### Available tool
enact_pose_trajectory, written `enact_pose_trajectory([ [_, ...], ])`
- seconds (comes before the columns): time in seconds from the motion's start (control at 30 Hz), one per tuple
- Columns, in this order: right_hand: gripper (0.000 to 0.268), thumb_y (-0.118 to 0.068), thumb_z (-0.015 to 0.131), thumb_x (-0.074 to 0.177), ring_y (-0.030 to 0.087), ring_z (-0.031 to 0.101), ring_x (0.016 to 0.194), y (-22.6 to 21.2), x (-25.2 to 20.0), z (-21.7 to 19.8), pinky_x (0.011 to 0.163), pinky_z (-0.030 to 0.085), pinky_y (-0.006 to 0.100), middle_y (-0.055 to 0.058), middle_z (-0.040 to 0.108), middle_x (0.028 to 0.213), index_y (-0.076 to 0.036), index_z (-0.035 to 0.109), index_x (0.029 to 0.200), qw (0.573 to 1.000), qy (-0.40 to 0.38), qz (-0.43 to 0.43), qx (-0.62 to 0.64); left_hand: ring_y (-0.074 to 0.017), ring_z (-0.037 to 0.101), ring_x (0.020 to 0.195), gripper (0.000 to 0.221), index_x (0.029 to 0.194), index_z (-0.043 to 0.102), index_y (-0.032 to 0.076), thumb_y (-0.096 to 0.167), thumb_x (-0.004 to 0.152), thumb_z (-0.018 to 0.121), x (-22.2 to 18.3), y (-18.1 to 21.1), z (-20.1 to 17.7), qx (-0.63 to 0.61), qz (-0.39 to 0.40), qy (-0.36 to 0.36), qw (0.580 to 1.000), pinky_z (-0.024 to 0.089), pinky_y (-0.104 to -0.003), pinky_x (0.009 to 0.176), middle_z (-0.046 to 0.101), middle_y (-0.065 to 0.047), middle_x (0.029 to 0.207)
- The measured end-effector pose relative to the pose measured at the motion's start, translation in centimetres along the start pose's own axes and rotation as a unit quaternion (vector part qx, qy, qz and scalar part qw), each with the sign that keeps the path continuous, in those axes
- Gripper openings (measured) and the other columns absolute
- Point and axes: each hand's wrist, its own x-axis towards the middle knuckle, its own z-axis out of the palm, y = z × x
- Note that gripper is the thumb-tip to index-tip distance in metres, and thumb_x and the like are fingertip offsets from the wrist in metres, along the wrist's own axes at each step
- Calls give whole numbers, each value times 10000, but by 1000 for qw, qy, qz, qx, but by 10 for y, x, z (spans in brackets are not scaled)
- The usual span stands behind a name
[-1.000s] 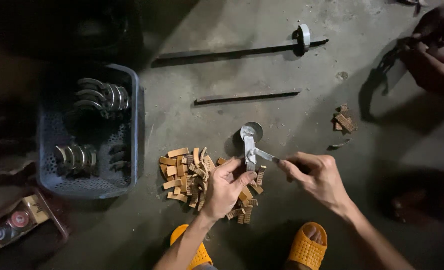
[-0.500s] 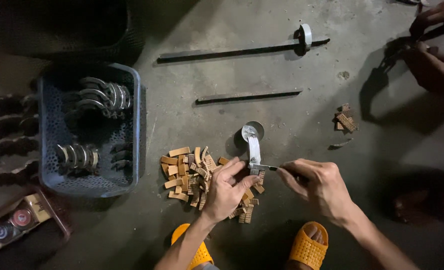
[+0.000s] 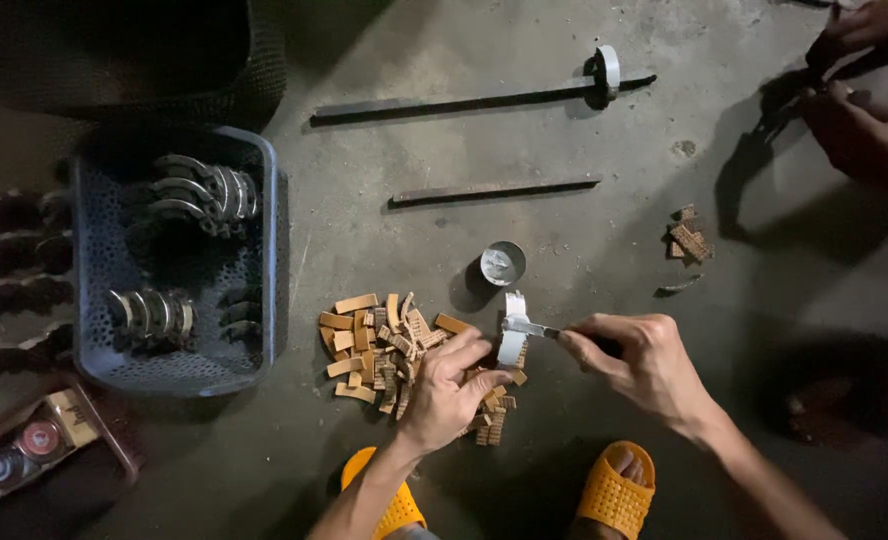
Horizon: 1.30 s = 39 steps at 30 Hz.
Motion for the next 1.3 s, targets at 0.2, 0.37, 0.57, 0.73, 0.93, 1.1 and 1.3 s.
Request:
enact_pose_trajectory([
  [0.2,183,-252,790,783,93,604,388,21,1,-1,314,436,229,35,778,537,-89,859,831,989,-48,116,75,-100,416,587,217,1061,742,26,182,913,711,-10,-23,4,21,24,-24,999,339,-260,499,616,-18,830],
  [0.37,224,-220,807,772,155,672,471,38,2,-1,418,523,265,98,763,563,-22,871,855,966,-88,188,152,-132,518,656,193,1011,723,-37,85,863,741,-12,-18,1,5,9,-45,999,421,-262,545,666,-67,920],
  [0.57,210,-192,738,878,147,566,446,55,-9,4,399,419,269,97,709,580,-7,834,903,951,-20,191,241,-160,593,719,203,1024,726,-43,30,837,755,-14,-23,6,-32,3,-32,999,515,-261,602,698,-99,958],
  [0.73,173,-162,608,1021,121,487,465,57,-26,21,390,364,262,85,649,712,-7,684,1030,897,240,187,321,-106,419,740,239,1009,731,1,217,907,739,-12,-46,2,-84,-49,-1,995,373,-240,593,488,-17,967],
  [0.93,180,-109,662,916,204,675,649,104,-57,91,594,561,324,131,755,839,15,746,1016,903,245,213,280,-114,488,662,172,1045,783,51,4,897,708,56,-54,-14,3,-58,40,997,402,-229,548,677,-48,826],
  [1.1,148,-29,709,868,142,491,492,103,-81,134,459,366,268,97,681,629,78,805,901,834,221,308,401,-130,586,592,146,750,713,-23,80,832,650,189,-76,-3,75,-128,44,988,486,-249,595,703,-44,677],
  [1.3,192,-100,744,818,155,523,404,116,-85,140,442,348,271,146,786,536,30,883,845,831,146,417,338,-109,626,516,259,1169,727,33,46,912,692,333,-155,73,152,-253,104,950,492,-225,446,763,-59,798],
])
